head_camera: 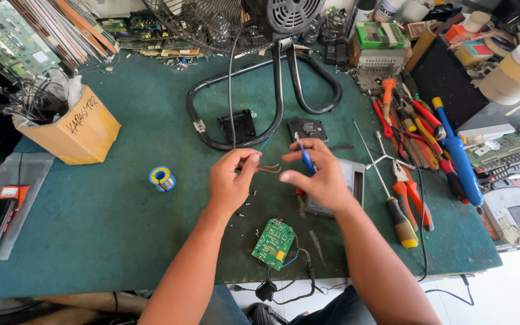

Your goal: The person solders a small black component onto a green circuit board using a soldering iron and solder wire. They then use pliers to strip the insulation from a red wire and prepare it for connection.

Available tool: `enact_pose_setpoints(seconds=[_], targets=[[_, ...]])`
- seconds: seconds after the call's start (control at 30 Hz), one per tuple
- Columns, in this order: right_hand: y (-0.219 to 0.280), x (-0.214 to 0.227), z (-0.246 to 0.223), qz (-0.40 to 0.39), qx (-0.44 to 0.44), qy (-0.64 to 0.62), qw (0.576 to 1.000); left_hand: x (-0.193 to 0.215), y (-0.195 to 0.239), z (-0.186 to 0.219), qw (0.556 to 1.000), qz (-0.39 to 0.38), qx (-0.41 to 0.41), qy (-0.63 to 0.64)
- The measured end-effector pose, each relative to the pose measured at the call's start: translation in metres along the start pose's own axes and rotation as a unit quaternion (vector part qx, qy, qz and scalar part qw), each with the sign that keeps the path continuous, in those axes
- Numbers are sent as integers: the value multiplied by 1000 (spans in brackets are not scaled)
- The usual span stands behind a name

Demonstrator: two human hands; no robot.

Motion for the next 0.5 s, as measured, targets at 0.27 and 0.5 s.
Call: enact_pose_setpoints(seconds=[0.27, 0.5], targets=[[8, -9, 17, 22, -33, -20, 999, -19, 21, -46, 975, -49, 160, 146], [9, -7, 20, 53, -42, -4, 998, -23, 22, -31, 981, -63, 162, 87]])
Point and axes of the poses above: each hand's wrist, its own y-axis away from the middle knuckle, its own x-axis out of the back of the hand, z = x × y, the point moved 8 cm from there along -y, towards the middle knuckle, and after that the axes turned 15 degrees about z, right-handed, at the moved point
